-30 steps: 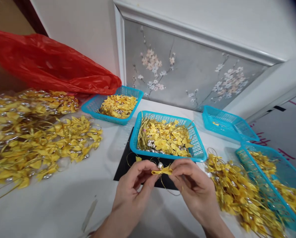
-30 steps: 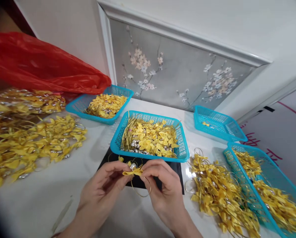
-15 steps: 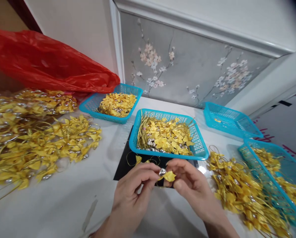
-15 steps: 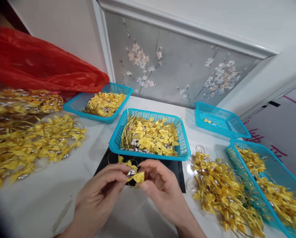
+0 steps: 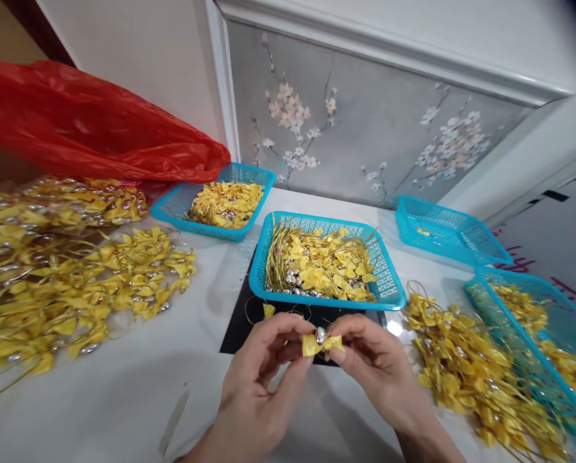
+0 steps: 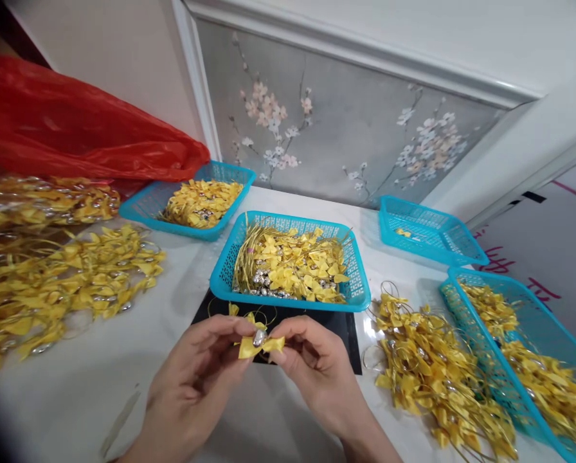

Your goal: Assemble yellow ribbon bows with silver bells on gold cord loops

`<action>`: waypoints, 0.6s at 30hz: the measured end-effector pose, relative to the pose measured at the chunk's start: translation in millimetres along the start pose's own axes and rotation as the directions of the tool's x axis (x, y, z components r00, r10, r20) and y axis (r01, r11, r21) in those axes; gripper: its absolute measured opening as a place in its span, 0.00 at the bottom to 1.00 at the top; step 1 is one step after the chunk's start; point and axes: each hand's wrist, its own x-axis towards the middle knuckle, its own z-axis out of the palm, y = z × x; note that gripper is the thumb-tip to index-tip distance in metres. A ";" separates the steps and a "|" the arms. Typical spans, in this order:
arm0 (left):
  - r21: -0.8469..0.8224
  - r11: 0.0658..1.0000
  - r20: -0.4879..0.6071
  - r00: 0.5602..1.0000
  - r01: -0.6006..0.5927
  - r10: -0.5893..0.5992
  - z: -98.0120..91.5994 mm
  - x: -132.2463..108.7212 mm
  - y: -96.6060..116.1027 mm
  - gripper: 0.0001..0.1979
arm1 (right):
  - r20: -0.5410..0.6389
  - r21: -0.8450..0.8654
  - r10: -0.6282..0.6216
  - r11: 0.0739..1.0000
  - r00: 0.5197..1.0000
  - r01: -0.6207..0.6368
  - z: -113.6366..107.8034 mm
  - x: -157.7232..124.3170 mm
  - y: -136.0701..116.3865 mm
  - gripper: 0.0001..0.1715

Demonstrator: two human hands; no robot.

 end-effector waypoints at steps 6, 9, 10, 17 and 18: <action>-0.004 0.999 0.114 0.993 -0.032 0.032 -2.8 -2.7 -4.1 0.22 | 0.029 -0.087 -0.252 0.963 0.967 0.253 -2.1 2.9 -2.1 0.16; 0.022 0.998 0.146 0.988 -0.061 0.057 -4.2 -2.1 -4.5 0.20 | 0.039 -0.149 -0.339 0.928 0.940 0.341 -2.6 4.9 -4.0 0.20; 0.038 0.997 0.147 0.987 -0.070 0.064 -4.6 -1.5 -4.3 0.18 | 0.043 -0.165 -0.347 0.923 0.937 0.349 -2.5 5.1 -3.8 0.21; 0.179 0.970 0.140 0.980 -0.166 0.142 -4.6 6.6 -1.8 0.14 | -0.014 -0.220 -0.291 0.934 0.957 0.280 -1.4 1.2 4.0 0.22; 0.188 0.967 0.136 0.979 -0.174 0.150 -4.5 7.5 -1.6 0.14 | -0.026 -0.240 -0.279 0.934 0.960 0.265 -2.4 0.8 3.7 0.22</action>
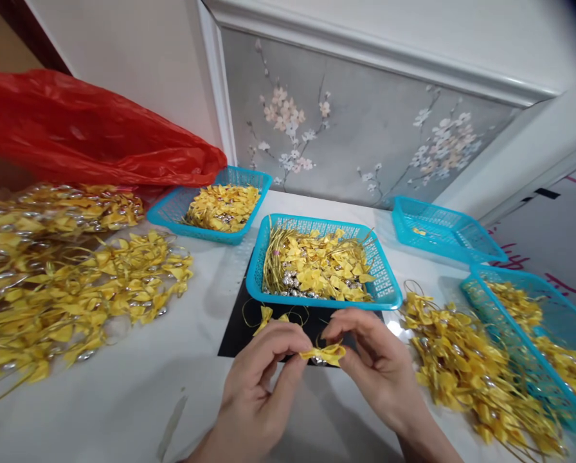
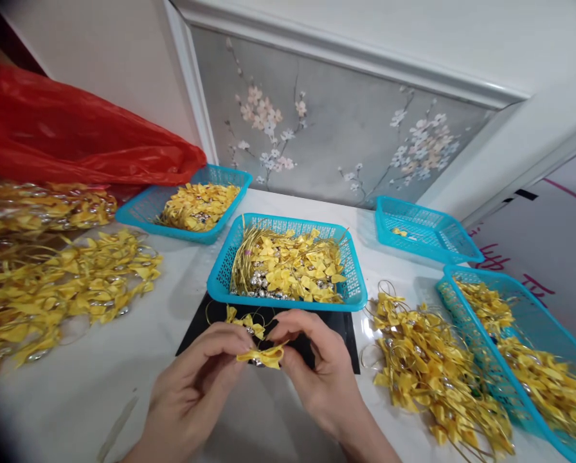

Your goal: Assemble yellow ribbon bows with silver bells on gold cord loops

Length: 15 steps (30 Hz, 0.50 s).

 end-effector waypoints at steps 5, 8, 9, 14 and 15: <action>0.007 1.000 -0.026 1.000 -0.015 0.015 -0.9 1.0 -0.8 0.15 | 0.002 -0.174 -0.079 0.982 0.997 0.079 -11.7 4.4 -6.6 0.15; 0.019 1.000 -0.054 0.998 -0.012 0.013 -0.8 0.3 -1.1 0.15 | -0.036 -0.228 -0.138 0.965 0.990 0.126 -16.0 5.8 -11.1 0.15; 0.028 1.000 -0.062 0.998 -0.007 0.009 -0.3 0.2 -1.2 0.14 | -0.048 -0.235 -0.144 0.963 0.988 0.129 -16.3 5.3 -12.5 0.15; -0.009 0.998 -0.104 0.993 0.061 -0.062 2.8 0.9 -3.8 0.12 | -0.101 -0.291 -0.129 0.952 0.986 0.095 -23.6 1.1 -19.7 0.14; -0.017 0.997 -0.123 0.990 0.071 -0.073 3.0 1.3 -4.9 0.11 | -0.136 -0.331 -0.129 0.940 0.982 0.078 -29.5 1.4 -20.7 0.14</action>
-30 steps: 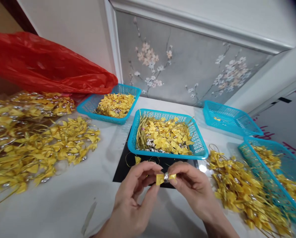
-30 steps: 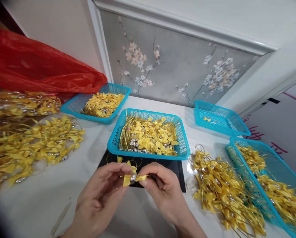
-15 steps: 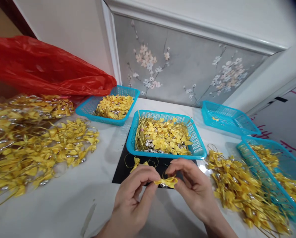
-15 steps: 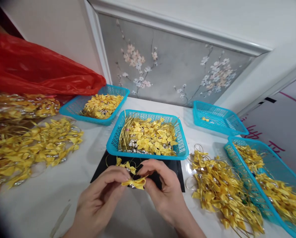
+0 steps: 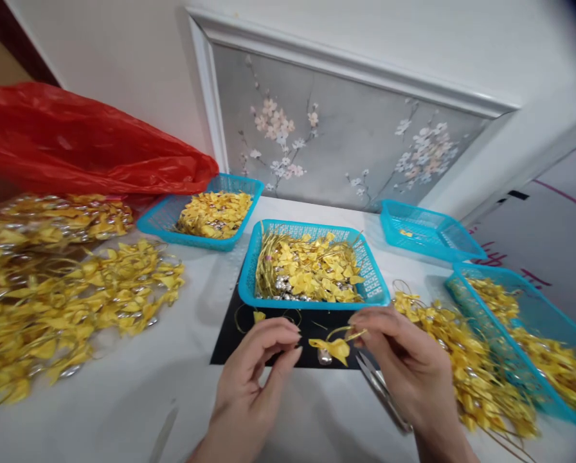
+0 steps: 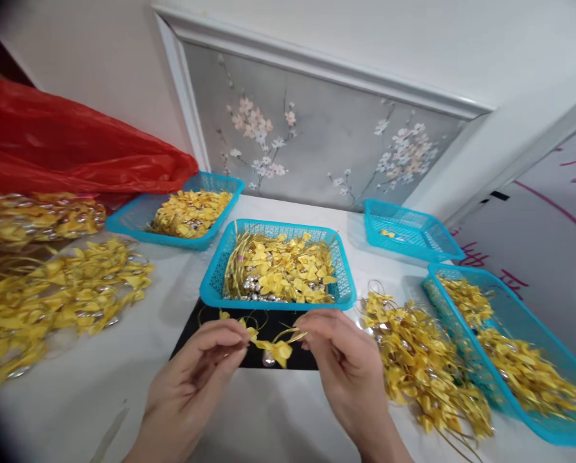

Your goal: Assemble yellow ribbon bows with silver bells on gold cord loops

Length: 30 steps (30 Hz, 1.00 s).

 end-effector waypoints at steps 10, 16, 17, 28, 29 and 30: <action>-0.028 0.982 0.013 0.982 0.189 -0.189 -10.2 7.1 -17.3 0.03 | -0.294 -0.705 0.006 0.675 0.956 -0.221 -110.7 0.1 50.1 0.11; -0.012 0.968 0.070 0.966 0.252 -0.251 -11.4 4.8 -15.9 0.03 | -0.151 -0.844 0.210 0.481 0.966 -0.237 -128.5 -29.7 71.7 0.16; -0.014 0.966 0.071 0.964 0.258 -0.257 -10.1 4.4 -14.0 0.03 | -0.135 -0.859 0.232 0.458 0.963 -0.231 -129.4 -31.8 73.6 0.17; -0.038 0.930 0.113 0.926 0.365 -0.359 -5.1 2.9 1.5 0.06 | 0.039 -0.932 0.183 0.361 0.982 -0.031 -101.7 3.2 52.9 0.23; -0.042 0.925 0.129 0.920 0.378 -0.370 -5.0 3.0 2.2 0.06 | 0.083 -0.907 0.171 0.421 0.982 0.003 -93.1 10.4 48.3 0.21; -0.051 0.921 0.134 0.916 0.386 -0.377 -4.3 3.0 3.0 0.06 | 0.129 -0.872 0.167 0.488 0.978 0.031 -84.0 18.7 43.9 0.20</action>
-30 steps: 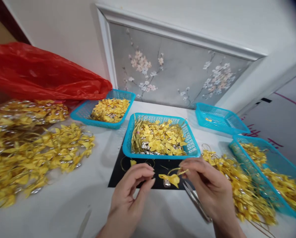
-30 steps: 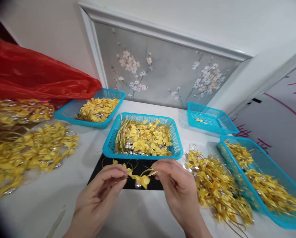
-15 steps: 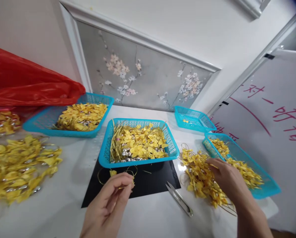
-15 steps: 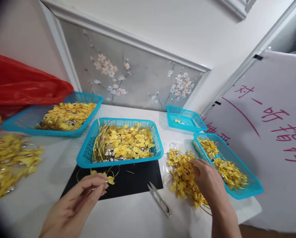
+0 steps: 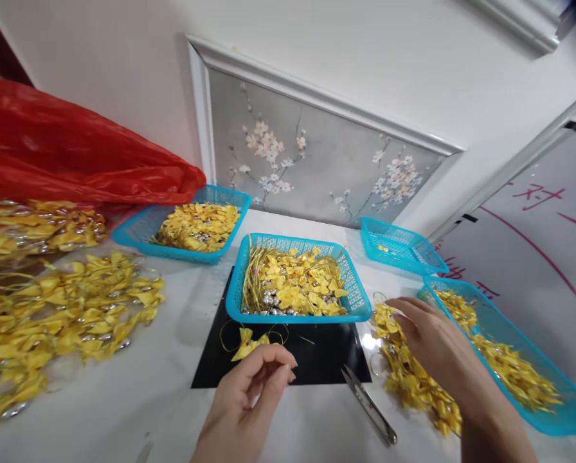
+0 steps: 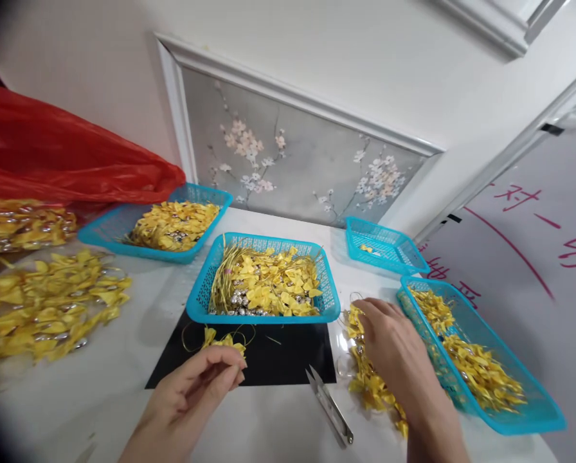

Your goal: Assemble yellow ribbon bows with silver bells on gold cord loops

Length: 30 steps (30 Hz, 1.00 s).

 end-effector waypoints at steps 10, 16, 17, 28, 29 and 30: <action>0.018 1.000 0.049 0.999 0.000 -0.001 5.8 -2.2 -6.5 0.07 | 0.126 0.234 -0.123 0.968 0.984 0.091 30.6 126.4 -70.2 0.12; 0.137 0.990 0.119 0.993 -0.025 0.008 0.2 0.0 -3.8 0.08 | 0.197 0.269 -0.094 0.962 0.976 0.039 66.1 161.0 -85.0 0.15; 0.143 0.989 0.117 0.993 -0.033 0.016 0.1 -0.2 -3.1 0.08 | 0.206 0.287 -0.092 0.957 0.974 0.030 68.8 161.7 -85.4 0.15; -0.061 0.998 0.062 0.998 0.024 -0.020 3.8 0.0 -8.9 0.07 | 0.138 0.822 -0.088 0.566 0.987 -0.064 26.8 105.5 -76.9 0.18; -0.135 0.990 0.039 0.998 0.047 -0.042 4.7 0.2 -7.7 0.08 | 0.144 0.864 -0.106 0.498 0.984 -0.073 21.3 91.5 -80.9 0.19; -0.211 0.975 0.015 0.998 0.065 -0.064 5.5 0.4 -5.9 0.10 | 0.153 0.896 -0.121 0.436 0.981 -0.086 16.5 76.9 -85.8 0.20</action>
